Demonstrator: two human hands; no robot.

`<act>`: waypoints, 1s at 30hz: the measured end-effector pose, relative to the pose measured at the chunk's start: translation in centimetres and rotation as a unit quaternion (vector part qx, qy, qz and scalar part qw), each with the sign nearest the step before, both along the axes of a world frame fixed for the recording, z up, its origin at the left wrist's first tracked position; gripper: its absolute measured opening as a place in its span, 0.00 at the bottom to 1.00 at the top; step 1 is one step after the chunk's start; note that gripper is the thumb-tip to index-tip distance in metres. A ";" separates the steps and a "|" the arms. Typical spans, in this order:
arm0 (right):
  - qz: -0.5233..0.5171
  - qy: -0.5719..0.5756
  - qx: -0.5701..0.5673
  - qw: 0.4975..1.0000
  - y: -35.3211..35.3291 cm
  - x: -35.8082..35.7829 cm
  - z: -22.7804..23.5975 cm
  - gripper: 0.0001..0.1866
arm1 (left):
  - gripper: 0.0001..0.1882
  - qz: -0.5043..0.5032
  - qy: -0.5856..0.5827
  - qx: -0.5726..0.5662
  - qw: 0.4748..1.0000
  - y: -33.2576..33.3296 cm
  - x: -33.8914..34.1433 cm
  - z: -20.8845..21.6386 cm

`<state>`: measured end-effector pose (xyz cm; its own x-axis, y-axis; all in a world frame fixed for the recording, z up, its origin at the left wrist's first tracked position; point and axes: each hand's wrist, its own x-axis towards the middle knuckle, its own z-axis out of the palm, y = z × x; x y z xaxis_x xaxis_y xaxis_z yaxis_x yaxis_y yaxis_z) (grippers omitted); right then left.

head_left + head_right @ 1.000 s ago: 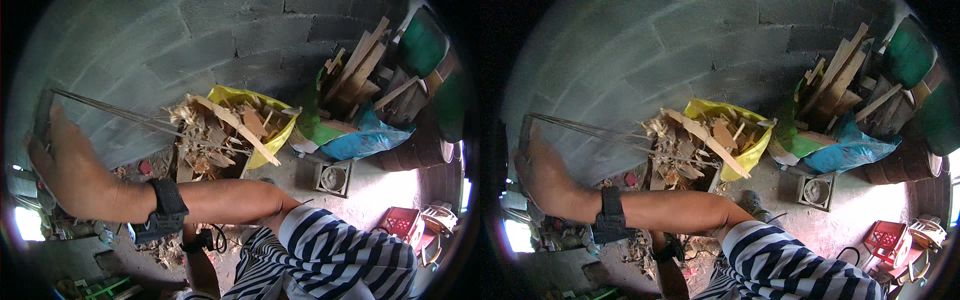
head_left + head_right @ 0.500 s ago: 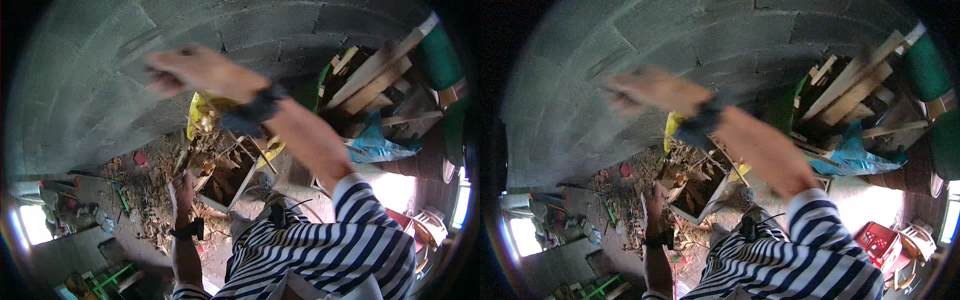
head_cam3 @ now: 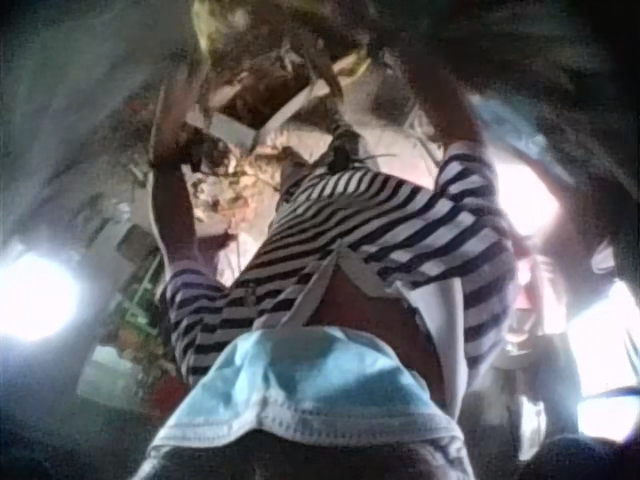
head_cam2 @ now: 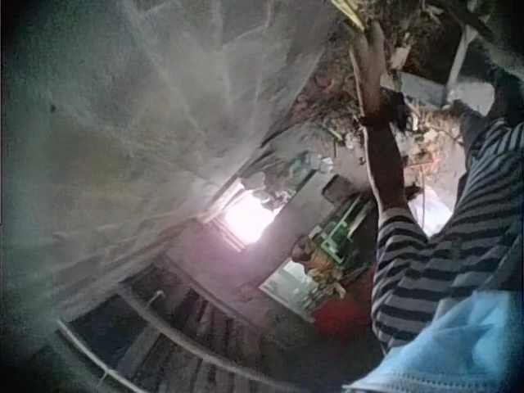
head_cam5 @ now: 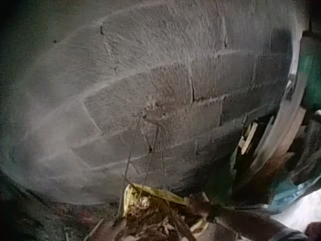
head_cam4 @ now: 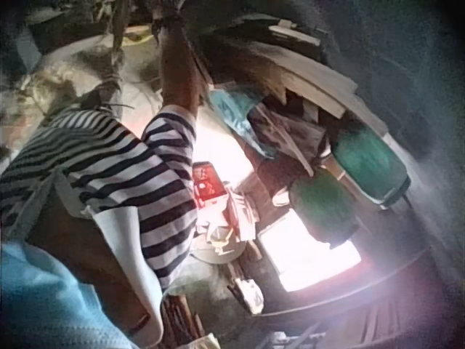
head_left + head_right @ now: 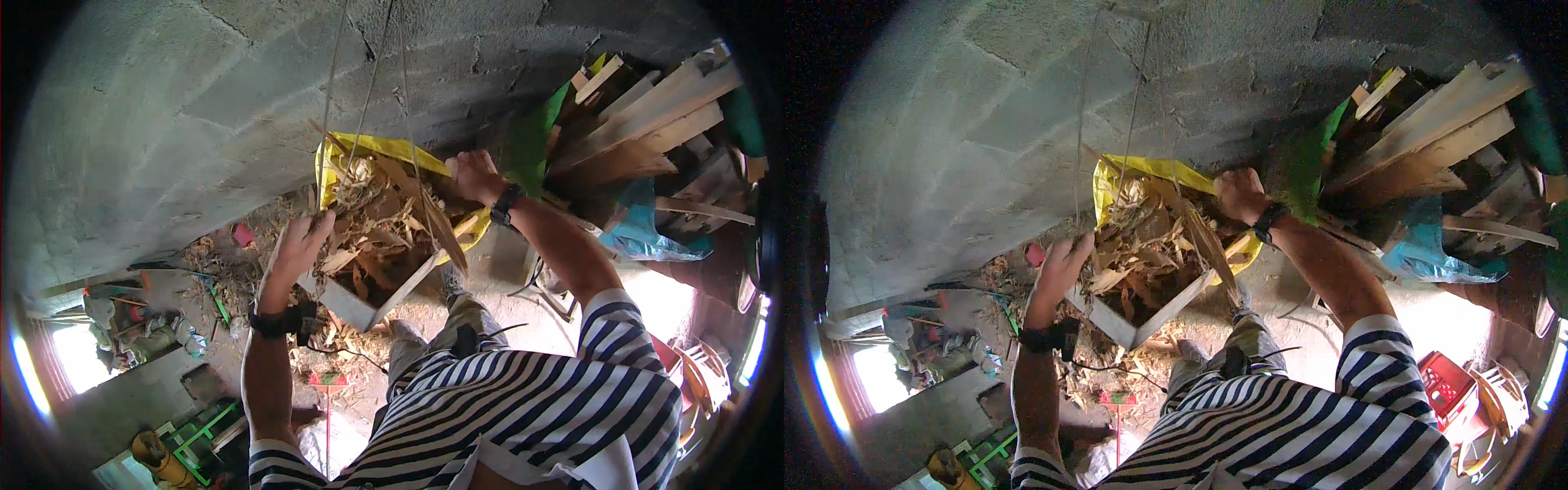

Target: The person moves pieces of wood and scrap materials in a storage area, kemudian uses a broom and dustpan to sweep wood shavings and debris into a yellow bag.

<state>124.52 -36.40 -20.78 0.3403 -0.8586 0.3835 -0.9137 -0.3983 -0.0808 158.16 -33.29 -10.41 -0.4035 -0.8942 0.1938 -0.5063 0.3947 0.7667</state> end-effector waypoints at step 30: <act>0.101 -0.349 0.262 0.894 9.9 -7.8 13.7 0.08 | 0.25 0.129 -0.131 0.038 0.982 -7.6 -4.8 5.2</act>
<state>116.71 -26.54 -7.08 0.3436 -0.9306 0.1259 -0.4819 -0.2897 -0.8270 153.34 -40.92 -5.20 -0.1892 -0.9810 0.0418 -0.7655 0.1741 0.6194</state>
